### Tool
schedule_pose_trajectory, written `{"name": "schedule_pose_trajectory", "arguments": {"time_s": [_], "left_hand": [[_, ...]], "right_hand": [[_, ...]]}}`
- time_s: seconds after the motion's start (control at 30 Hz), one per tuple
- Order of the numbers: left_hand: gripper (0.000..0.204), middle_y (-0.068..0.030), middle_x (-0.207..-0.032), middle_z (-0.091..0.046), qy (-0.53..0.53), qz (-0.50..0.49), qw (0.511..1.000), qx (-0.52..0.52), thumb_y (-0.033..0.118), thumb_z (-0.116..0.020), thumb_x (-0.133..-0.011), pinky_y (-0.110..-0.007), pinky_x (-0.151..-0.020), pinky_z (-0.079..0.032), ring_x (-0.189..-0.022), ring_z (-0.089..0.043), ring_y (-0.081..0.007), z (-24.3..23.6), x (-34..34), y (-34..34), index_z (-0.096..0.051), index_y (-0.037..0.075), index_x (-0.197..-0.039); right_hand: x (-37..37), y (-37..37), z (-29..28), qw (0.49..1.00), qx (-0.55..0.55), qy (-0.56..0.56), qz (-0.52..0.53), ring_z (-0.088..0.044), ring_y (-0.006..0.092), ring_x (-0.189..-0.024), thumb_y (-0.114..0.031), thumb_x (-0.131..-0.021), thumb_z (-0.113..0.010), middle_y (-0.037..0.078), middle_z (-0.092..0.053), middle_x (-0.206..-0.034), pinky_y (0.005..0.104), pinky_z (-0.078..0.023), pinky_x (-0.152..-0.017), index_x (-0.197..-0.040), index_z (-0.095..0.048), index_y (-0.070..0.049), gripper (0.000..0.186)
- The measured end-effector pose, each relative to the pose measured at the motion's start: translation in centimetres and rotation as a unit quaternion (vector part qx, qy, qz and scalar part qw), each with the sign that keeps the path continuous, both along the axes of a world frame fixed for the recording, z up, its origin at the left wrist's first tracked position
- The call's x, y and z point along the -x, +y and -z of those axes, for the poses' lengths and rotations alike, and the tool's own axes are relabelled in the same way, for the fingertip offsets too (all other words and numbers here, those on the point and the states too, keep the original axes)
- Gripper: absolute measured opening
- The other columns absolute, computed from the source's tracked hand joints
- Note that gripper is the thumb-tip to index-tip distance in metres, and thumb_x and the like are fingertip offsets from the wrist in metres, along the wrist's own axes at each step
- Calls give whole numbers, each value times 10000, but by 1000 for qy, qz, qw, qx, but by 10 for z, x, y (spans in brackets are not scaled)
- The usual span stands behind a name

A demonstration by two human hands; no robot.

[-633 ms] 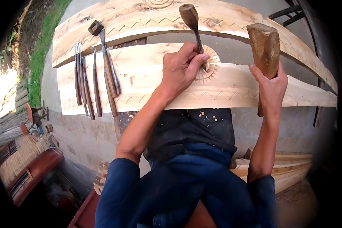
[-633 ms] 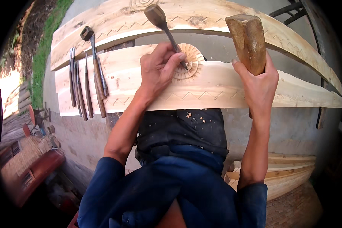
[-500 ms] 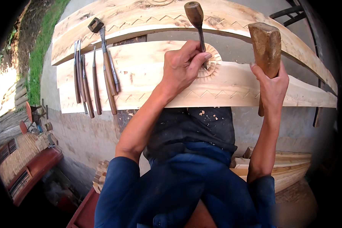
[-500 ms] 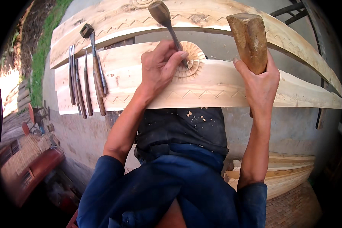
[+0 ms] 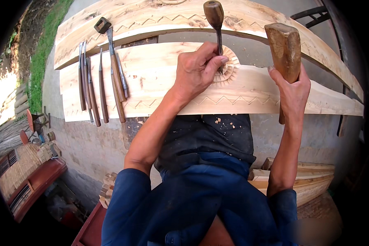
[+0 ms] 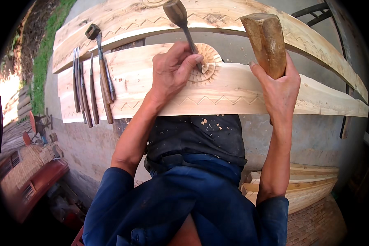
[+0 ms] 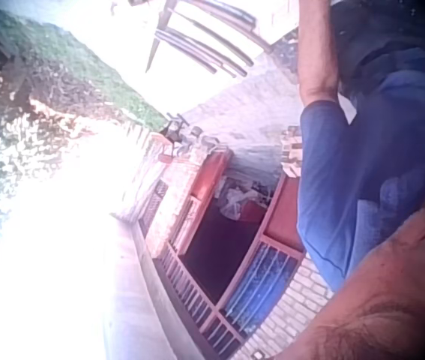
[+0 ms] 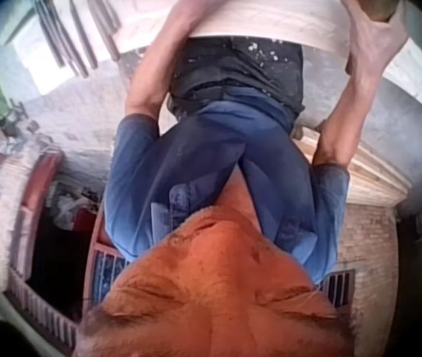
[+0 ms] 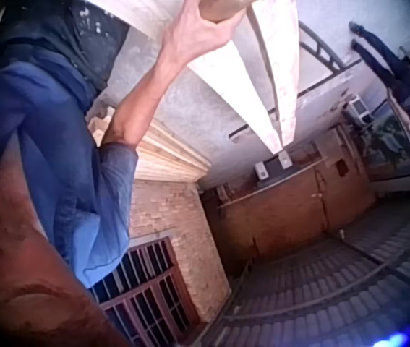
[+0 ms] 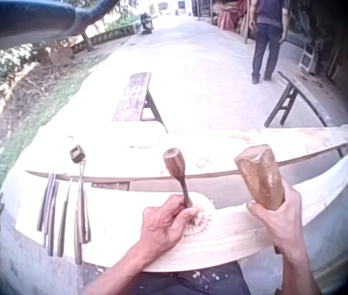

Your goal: The person uses a gouge and a wooden mallet to carve a decorative circular pattern and a zigzag border into a wooden board, striking the tool with the mallet to remove shavings.

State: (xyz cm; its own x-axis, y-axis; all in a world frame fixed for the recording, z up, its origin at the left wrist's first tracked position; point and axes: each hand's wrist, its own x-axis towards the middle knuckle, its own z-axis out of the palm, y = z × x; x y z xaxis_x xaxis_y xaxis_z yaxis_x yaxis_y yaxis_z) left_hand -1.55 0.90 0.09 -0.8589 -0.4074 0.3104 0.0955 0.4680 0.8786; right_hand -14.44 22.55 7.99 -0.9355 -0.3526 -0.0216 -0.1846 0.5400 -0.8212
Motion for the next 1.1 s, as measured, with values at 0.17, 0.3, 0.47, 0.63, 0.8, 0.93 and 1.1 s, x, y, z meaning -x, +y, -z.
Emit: {"name": "schedule_pose_trajectory", "arguments": {"time_s": [0.17,0.3,0.47,0.63,0.8,0.93,1.1], "left_hand": [[146,-107,-812,-799,17,4,1000,26,87,-778,-1006,-280,-639,-568,-706,-768,-145,2,1,1,-729,-7,-1107],[161,-116,-762,-736,38,26,995,91,122,-838,-947,-338,-584,-533,-623,-709,-248,-10,1,1,-743,45,-1052],[187,-116,-776,-760,39,37,990,132,128,-856,-937,-312,-603,-550,-636,-729,-239,-7,2,2,-769,38,-1076],[166,-96,-733,-715,69,17,994,80,147,-869,-917,-347,-549,-509,-588,-683,-262,-4,4,4,-753,64,-1002],[194,-111,-862,-828,-1,36,997,64,59,-805,-983,-258,-705,-595,-779,-786,-130,-2,-2,-4,-773,-25,-1155],[209,-107,-853,-824,14,43,997,59,63,-808,-982,-256,-705,-592,-780,-785,-128,-1,0,-4,-769,-26,-1166],[216,-98,-857,-822,-10,28,998,55,65,-808,-982,-257,-706,-596,-784,-783,-122,-3,1,-4,-767,-23,-1175]], "right_hand": [[-1,-6,-5,1000,-11,6,1,-688,170,-991,-166,-864,-855,86,-773,-1101,335,-542,-949,-1281,-714,13,476],[0,-11,-6,1000,16,15,-11,-699,170,-1014,-169,-855,-853,91,-781,-1131,332,-543,-960,-1314,-707,18,516],[2,-13,-6,999,-3,33,-13,-711,182,-1022,-165,-854,-849,96,-788,-1145,334,-546,-966,-1300,-715,23,503],[6,-12,1,997,-16,67,-21,-725,181,-988,-198,-854,-885,78,-798,-1101,345,-563,-937,-1241,-741,8,462],[3,-17,0,998,3,52,-19,-704,173,-1000,-232,-845,-880,85,-787,-1111,334,-542,-955,-1272,-728,31,524],[4,-18,-2,999,-3,44,-22,-704,173,-1005,-235,-846,-881,84,-787,-1111,333,-540,-958,-1265,-729,29,518],[11,-24,-13,995,-28,75,-52,-700,146,-991,-243,-856,-901,72,-785,-1085,329,-550,-937,-1269,-729,23,520]]}}
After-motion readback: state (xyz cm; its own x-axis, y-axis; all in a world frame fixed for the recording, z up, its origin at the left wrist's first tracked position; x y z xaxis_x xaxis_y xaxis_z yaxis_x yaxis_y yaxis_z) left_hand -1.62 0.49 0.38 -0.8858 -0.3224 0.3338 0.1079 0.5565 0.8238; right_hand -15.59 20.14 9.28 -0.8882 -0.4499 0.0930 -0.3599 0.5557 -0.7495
